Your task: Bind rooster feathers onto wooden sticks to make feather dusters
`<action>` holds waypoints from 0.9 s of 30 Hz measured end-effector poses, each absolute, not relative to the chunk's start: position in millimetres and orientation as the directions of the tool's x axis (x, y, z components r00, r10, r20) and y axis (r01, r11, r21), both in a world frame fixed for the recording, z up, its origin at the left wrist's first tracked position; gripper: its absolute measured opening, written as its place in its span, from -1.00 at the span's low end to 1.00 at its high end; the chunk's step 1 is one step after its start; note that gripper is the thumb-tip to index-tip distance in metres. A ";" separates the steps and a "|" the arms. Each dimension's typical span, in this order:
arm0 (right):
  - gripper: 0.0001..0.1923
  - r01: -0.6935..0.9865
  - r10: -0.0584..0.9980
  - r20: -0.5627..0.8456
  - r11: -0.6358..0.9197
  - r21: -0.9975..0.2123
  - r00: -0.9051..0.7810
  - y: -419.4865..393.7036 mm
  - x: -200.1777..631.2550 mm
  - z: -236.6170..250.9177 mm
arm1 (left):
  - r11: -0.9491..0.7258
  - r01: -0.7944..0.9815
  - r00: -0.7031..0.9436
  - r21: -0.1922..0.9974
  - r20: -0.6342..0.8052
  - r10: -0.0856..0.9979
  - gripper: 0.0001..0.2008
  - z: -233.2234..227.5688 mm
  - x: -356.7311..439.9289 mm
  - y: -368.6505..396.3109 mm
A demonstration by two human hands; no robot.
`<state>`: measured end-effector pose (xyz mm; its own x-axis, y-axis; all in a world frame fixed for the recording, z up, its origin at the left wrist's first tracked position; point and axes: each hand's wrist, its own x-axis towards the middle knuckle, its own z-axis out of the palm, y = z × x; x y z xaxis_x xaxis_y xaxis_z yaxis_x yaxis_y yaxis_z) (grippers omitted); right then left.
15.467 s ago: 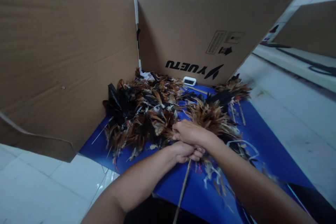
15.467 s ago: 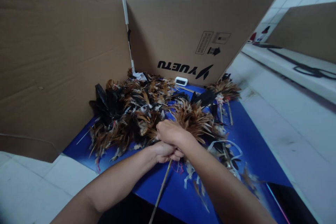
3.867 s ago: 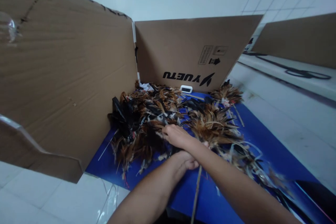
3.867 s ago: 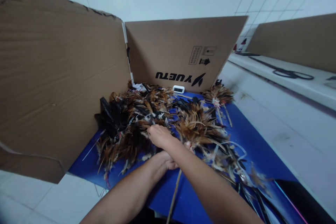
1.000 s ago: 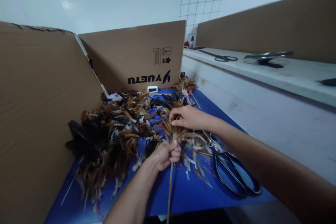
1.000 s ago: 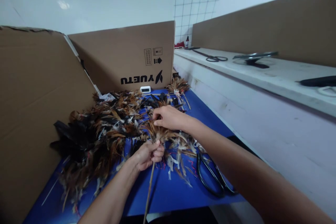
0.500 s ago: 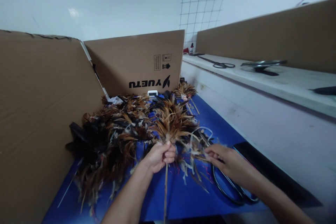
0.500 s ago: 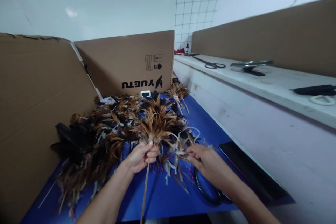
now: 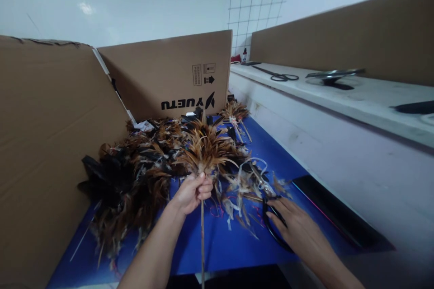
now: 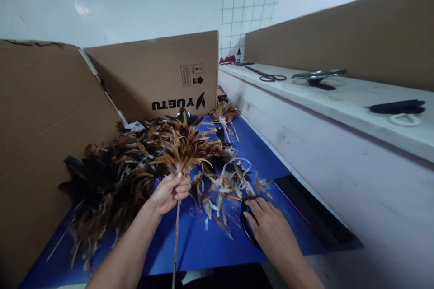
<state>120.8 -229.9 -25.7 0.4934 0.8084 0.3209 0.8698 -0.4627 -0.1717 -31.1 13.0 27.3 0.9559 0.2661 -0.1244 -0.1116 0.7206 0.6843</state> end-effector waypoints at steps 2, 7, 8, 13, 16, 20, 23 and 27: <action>-0.74 0.882 0.808 0.356 -0.438 -0.171 0.470 -226.0 121.4 -20.6 | 0.721 -0.114 0.952 0.683 -0.131 0.275 -0.68 27.8 -31.2 13.4; -0.71 0.946 0.840 0.436 -0.281 -0.163 0.324 -193.2 141.8 -1.6 | 0.722 -0.103 0.953 0.684 -0.139 0.268 -0.69 25.4 -30.5 14.0; -0.71 0.958 0.851 0.441 -0.243 -0.154 0.287 -183.4 149.1 1.1 | 0.723 -0.104 0.953 0.683 -0.139 0.268 -0.70 24.8 -30.3 14.3; -0.66 0.988 0.926 0.345 -0.143 -0.066 0.157 -135.7 181.5 3.9 | 0.732 -0.103 0.957 0.673 -0.134 0.258 -0.70 22.1 -29.6 16.0; -0.73 0.988 0.956 0.252 -0.153 -0.002 0.149 -119.2 189.8 0.3 | 0.738 -0.105 0.958 0.667 -0.131 0.255 -0.71 20.0 -29.5 16.4; -0.77 0.990 0.961 0.235 -0.142 -0.025 0.144 -114.9 199.5 -8.4 | 0.746 -0.093 0.965 0.659 -0.123 0.230 -0.69 15.3 -28.9 17.0; -0.80 0.976 0.929 0.326 -0.121 -0.179 0.175 -118.6 210.4 -11.4 | 0.749 -0.096 0.969 0.655 -0.112 0.222 -0.65 11.3 -28.2 18.5; -0.83 0.905 0.872 0.378 -0.149 -0.397 0.310 -128.9 217.0 2.6 | 0.757 -0.098 0.972 0.646 -0.100 0.211 -0.63 9.0 -28.2 20.1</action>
<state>217.0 -128.9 2.6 0.3099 0.8723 0.3782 0.9054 -0.1493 -0.3975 -28.2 20.1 9.0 0.9723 0.2112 -0.1002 -0.0978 0.7569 0.6462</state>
